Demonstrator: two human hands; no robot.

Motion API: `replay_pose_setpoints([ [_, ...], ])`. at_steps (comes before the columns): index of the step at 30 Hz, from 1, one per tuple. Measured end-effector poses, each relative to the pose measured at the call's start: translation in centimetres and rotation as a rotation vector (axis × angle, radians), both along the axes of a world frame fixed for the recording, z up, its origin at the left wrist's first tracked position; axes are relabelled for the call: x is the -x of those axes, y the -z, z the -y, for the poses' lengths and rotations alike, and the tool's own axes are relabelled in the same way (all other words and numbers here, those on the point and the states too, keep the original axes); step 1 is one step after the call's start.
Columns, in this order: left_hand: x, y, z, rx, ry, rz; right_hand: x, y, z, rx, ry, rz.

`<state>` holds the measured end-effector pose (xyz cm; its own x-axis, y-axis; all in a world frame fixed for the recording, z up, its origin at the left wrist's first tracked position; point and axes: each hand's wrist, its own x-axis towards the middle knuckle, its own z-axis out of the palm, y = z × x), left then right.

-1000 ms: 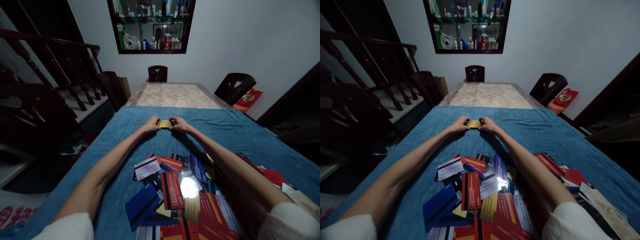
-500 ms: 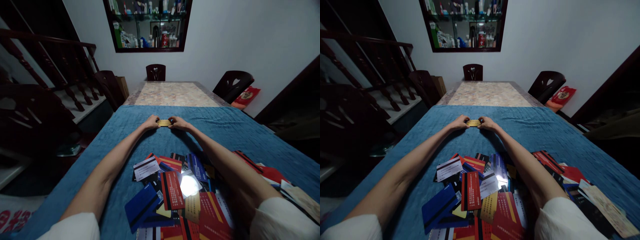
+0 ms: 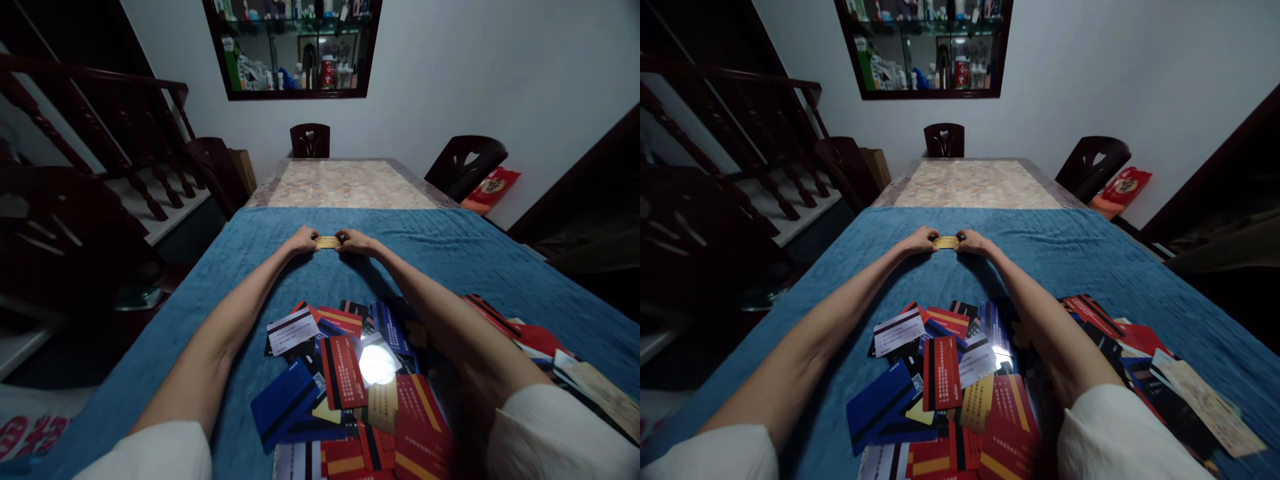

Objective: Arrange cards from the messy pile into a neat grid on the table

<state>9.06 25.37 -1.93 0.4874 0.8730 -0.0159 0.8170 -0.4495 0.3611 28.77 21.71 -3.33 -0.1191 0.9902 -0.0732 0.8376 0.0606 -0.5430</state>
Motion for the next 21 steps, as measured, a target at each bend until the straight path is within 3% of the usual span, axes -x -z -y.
replay_pose_setpoints([
  [12,2.3,0.8,2.9,-0.028,-0.032,0.144,-0.2,0.8,1.9,-0.120,0.050,-0.053],
  [17,3.9,0.7,5.1,-0.049,-0.008,0.197,-0.4,1.2,3.2,-0.274,0.055,-0.051],
  [21,4.8,0.4,6.7,-0.071,0.010,0.175,0.0,1.1,4.6,-0.411,-0.041,-0.057],
])
